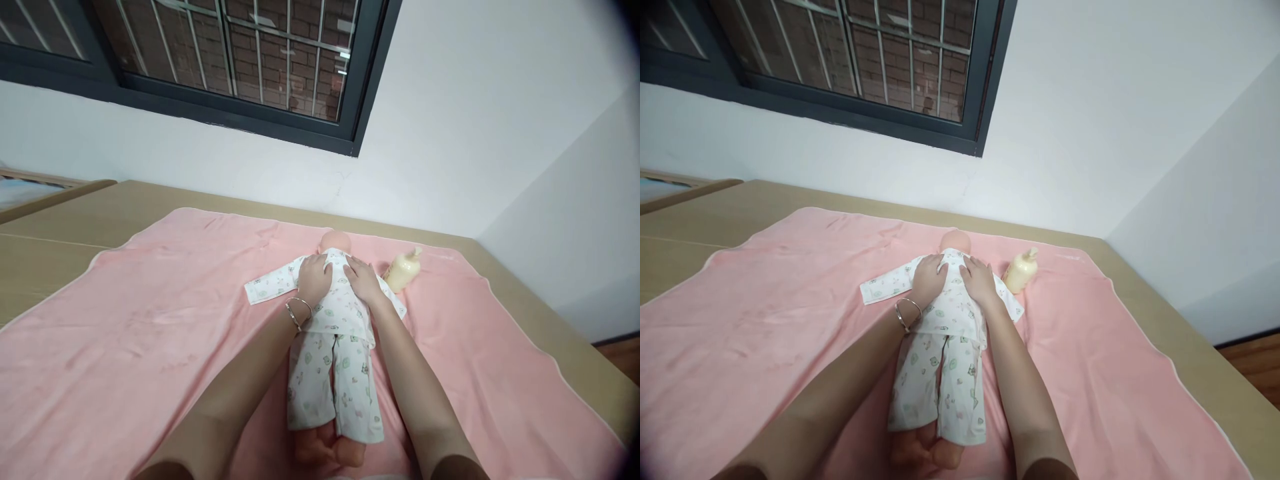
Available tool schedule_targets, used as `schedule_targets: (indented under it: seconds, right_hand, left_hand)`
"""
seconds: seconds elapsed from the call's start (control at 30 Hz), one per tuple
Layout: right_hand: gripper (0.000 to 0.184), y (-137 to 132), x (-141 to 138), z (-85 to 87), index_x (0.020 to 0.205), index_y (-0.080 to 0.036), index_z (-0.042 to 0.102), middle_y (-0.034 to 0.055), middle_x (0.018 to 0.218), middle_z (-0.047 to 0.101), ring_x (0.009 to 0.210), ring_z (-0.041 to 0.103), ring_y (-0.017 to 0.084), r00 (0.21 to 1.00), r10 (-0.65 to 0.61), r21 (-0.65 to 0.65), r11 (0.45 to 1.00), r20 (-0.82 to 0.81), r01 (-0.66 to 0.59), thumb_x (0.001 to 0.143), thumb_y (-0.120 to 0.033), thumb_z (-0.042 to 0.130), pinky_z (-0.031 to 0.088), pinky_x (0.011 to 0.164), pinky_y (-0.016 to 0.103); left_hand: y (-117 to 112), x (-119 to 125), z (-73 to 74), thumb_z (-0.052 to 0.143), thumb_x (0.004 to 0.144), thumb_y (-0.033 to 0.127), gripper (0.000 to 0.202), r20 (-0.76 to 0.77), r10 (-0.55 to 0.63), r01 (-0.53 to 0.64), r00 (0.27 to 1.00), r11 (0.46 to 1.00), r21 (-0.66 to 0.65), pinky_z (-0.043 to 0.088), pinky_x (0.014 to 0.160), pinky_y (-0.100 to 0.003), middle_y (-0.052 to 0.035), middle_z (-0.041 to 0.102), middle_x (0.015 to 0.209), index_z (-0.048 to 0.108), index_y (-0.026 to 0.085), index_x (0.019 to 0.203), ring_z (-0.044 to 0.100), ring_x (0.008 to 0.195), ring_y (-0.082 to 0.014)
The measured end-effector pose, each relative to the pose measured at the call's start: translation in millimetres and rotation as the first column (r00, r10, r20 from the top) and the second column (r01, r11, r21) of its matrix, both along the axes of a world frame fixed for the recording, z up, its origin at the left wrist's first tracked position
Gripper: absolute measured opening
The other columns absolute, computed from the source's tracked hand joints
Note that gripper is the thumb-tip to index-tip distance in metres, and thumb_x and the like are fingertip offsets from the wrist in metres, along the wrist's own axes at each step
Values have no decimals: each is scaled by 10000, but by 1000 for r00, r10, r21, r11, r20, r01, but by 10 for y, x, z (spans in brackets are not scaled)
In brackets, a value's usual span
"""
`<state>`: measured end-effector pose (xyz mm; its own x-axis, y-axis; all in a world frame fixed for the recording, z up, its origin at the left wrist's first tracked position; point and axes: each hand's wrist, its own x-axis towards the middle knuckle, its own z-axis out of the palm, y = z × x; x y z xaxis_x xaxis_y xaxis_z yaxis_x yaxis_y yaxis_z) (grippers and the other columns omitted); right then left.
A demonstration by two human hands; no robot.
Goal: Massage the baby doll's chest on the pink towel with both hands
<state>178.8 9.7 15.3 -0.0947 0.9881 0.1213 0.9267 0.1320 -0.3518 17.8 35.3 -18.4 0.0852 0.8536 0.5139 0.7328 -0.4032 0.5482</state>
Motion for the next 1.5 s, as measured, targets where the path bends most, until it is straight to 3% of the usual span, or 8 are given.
schedule_targets:
  seconds: [0.3,0.4,0.53,0.8,1.03,1.23,1.37,1.5]
  right_hand:
    - [440,-209,-238,194,1182,-127,676,164,1178,749,1120,684,263,967,-94,91,993,238,74,1074,-295,284,172,1222,505]
    - [434,-152,-162,157,1233,-163,662,153,1305,703,1254,620,268,980,-103,38,994,169,98,1075,-360,309,183,1215,518]
    - [526,-67,-69,78,1512,-183,455,122,1614,430,1494,374,263,993,-88,4,996,80,88,1080,-435,293,242,1203,484]
    - [453,-298,-395,210,1291,-69,611,221,1211,706,1159,647,309,948,-183,66,983,261,172,1068,-308,296,383,1064,437]
    - [591,-113,-174,96,1582,-145,345,139,1670,314,1544,272,289,987,-117,-44,991,114,123,1081,-439,236,220,1201,523]
    - [445,-239,-308,193,1243,-112,642,198,1271,701,1207,625,286,965,-127,88,990,230,109,1065,-311,286,302,1118,444]
    - [429,-271,-342,244,1061,-136,708,177,1096,757,1066,684,275,962,-166,88,985,219,150,1055,-313,318,270,1132,470]
    - [430,-195,-271,188,1112,-138,712,178,1240,720,1215,623,289,972,-191,82,980,139,181,1038,-351,345,286,1138,468]
  left_hand:
    - [-201,32,95,456,989,291,314,-116,153,-150,981,988,36,503,993,-427,-139,749,1097,738,162,1042,647,1101,-305]
    - [-172,34,81,490,979,300,335,-171,161,-157,972,987,39,481,1037,-434,-161,726,1179,709,116,1153,627,1160,-317]
    - [-111,19,48,490,986,281,342,-180,104,-91,978,993,76,449,1089,-423,-147,711,1251,687,130,1221,619,1199,-293]
    - [-237,48,69,494,988,298,303,-125,211,-201,970,976,86,518,851,-385,-111,743,978,756,197,876,660,992,-278]
    - [-77,5,11,476,994,312,354,-124,77,-68,989,995,71,453,1069,-452,-156,692,1288,677,139,1228,604,1230,-309]
    - [-115,2,64,481,1001,320,292,-131,44,-33,990,996,87,479,973,-412,-122,755,1109,724,173,1068,666,1068,-275]
    - [-192,19,120,507,985,343,293,-152,114,-104,982,992,69,477,903,-411,-120,753,969,739,183,903,669,994,-284]
    - [-200,29,124,504,982,349,278,-150,146,-141,978,989,44,471,937,-420,-126,743,1066,724,181,1003,653,1060,-294]
